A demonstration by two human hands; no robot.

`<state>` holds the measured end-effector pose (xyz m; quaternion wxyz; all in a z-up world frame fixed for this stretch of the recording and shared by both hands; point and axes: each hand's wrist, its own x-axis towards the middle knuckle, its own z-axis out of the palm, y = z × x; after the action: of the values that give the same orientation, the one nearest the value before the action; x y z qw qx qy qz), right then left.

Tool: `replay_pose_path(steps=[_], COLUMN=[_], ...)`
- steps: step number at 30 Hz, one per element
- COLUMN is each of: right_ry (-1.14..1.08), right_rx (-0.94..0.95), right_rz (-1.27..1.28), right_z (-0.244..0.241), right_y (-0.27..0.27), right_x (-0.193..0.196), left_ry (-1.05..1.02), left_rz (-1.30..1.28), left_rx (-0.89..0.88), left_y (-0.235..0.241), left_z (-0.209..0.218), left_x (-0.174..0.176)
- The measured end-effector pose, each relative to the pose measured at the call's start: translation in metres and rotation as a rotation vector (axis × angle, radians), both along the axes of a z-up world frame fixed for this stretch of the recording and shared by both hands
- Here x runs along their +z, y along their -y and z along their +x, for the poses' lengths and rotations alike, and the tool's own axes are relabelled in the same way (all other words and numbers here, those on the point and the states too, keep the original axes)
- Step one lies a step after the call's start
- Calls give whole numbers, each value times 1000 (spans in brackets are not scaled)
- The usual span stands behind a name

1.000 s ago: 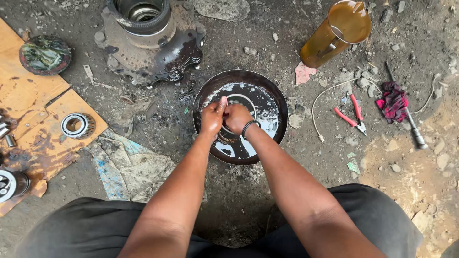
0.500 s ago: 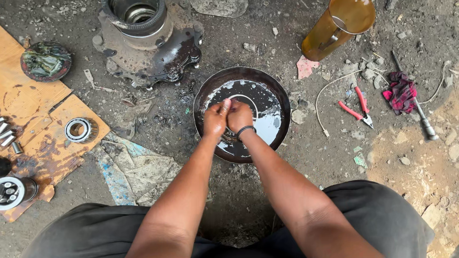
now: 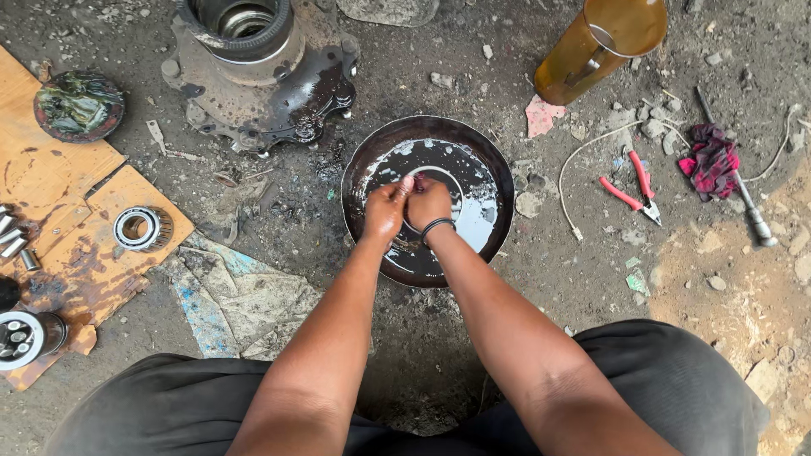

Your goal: The person cleans several small mechanical parts, including bearings and a cage, by scrubbing them with a rag in a pan of soapy water. The person picks up each part, scrubs it, and places it back into the pan or on a nearby surface.

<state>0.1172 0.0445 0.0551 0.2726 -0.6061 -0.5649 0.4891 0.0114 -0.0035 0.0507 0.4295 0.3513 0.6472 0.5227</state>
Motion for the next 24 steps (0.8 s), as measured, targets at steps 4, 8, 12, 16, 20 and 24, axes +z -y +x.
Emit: replay_pose_path(steps=[4, 8, 12, 16, 20, 24], right_ry=[252, 397, 238, 794, 1051, 1069], right_rx=[594, 1000, 739, 266, 317, 631], right_rz=[343, 183, -209, -92, -118, -31], right_z=[5, 12, 42, 77, 86, 74], right_y=[4, -15, -39, -51, -15, 21], right_x=[-13, -18, -10, 3, -12, -38], left_ry=[-147, -354, -489, -44, 88, 134], left_rz=[-150, -260, -128, -293, -277, -319], left_rx=[-51, -88, 8, 41, 83, 124], left_y=[3, 7, 3, 3, 2, -1], left_z=[-18, -30, -33, -33, -29, -32], left_x=[1, -4, -12, -18, -26, -32])
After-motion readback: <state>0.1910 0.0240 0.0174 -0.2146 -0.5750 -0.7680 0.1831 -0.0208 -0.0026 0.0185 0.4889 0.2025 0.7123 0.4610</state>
